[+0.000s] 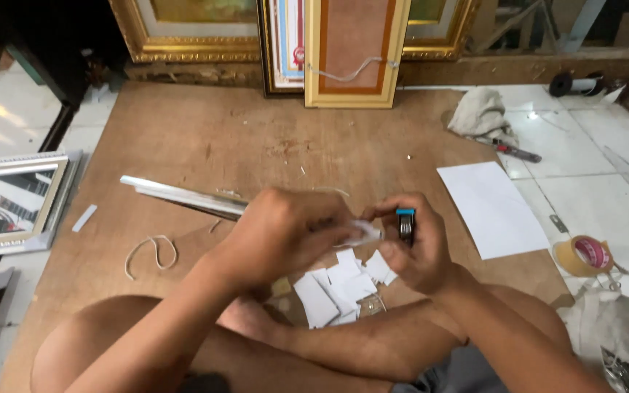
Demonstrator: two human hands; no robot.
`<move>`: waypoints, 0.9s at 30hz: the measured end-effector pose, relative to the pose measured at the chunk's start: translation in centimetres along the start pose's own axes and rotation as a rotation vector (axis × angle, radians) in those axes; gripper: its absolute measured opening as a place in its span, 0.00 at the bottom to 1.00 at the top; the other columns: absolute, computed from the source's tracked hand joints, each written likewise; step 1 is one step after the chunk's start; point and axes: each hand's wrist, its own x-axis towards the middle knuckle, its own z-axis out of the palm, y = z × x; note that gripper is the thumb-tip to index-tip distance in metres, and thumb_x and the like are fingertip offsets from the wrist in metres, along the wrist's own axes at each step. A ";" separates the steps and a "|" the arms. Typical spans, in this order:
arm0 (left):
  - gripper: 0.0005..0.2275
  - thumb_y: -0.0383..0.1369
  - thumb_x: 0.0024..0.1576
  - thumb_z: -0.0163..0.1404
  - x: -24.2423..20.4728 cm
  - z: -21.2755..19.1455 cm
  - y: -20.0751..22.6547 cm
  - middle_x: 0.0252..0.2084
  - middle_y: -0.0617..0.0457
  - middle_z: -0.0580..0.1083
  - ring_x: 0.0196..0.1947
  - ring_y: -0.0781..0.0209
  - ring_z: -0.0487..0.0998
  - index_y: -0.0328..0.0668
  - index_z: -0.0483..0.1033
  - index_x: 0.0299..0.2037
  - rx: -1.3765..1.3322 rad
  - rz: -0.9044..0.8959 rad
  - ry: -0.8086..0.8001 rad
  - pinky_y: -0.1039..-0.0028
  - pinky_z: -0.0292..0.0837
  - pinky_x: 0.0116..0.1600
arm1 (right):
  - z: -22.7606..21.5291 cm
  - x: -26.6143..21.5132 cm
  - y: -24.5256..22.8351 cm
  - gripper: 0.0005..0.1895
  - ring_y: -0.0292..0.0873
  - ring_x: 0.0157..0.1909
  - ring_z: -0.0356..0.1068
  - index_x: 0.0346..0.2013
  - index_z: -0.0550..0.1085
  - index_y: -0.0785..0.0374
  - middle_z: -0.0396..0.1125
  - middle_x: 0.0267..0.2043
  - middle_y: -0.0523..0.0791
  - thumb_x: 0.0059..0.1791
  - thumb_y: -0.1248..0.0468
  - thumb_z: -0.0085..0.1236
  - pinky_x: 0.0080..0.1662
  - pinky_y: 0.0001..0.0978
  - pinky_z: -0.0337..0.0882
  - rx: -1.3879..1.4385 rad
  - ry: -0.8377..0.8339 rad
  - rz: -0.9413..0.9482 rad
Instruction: Applying and securing cardboard corner protectors to the corners of various picture frames using a handheld stapler.
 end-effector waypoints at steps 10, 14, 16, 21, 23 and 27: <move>0.03 0.35 0.58 0.65 8.1 0.0 -5.2 0.21 0.54 0.82 0.24 0.58 0.83 0.49 0.88 0.33 -0.160 -0.276 -0.032 0.70 0.78 0.35 | -2.5 6.4 1.6 0.27 0.35 0.17 0.60 0.63 0.71 0.70 0.79 0.34 0.49 0.55 0.55 0.63 0.22 0.26 0.62 -0.352 0.218 -0.219; 0.06 0.35 0.59 0.64 10.7 -0.1 -6.8 0.25 0.50 0.83 0.26 0.56 0.83 0.44 0.89 0.36 -0.181 -0.387 -0.086 0.68 0.78 0.38 | -3.2 8.0 2.8 0.26 0.38 0.18 0.64 0.60 0.74 0.67 0.80 0.34 0.49 0.52 0.57 0.69 0.24 0.27 0.65 -0.459 0.256 -0.261; 0.07 0.35 0.59 0.63 12.4 -0.1 -8.2 0.26 0.49 0.84 0.27 0.55 0.83 0.42 0.90 0.37 -0.190 -0.433 -0.118 0.67 0.79 0.40 | -3.3 9.2 3.3 0.26 0.38 0.17 0.63 0.59 0.74 0.67 0.80 0.34 0.49 0.51 0.57 0.72 0.24 0.26 0.65 -0.474 0.267 -0.276; 0.10 0.39 0.54 0.62 16.7 0.9 -12.1 0.33 0.47 0.84 0.39 0.50 0.89 0.49 0.92 0.41 -0.137 -0.636 -0.285 0.65 0.81 0.48 | -3.1 11.0 2.2 0.22 0.35 0.23 0.67 0.59 0.81 0.61 0.80 0.36 0.46 0.53 0.59 0.74 0.27 0.28 0.68 -0.538 0.276 -0.264; 0.13 0.44 0.58 0.58 17.2 1.3 -12.5 0.39 0.47 0.85 0.46 0.47 0.89 0.54 0.92 0.46 -0.069 -0.633 -0.329 0.62 0.81 0.53 | -2.6 11.5 2.5 0.19 0.40 0.27 0.71 0.58 0.82 0.62 0.81 0.39 0.47 0.54 0.60 0.73 0.31 0.31 0.71 -0.538 0.299 -0.264; 0.22 0.52 0.66 0.44 17.6 1.7 -12.0 0.52 0.44 0.86 0.61 0.39 0.85 0.60 0.87 0.62 0.170 -0.606 -0.417 0.53 0.77 0.66 | -1.7 11.8 3.0 0.17 0.39 0.31 0.72 0.57 0.85 0.61 0.79 0.39 0.47 0.56 0.58 0.72 0.35 0.33 0.73 -0.538 0.359 -0.215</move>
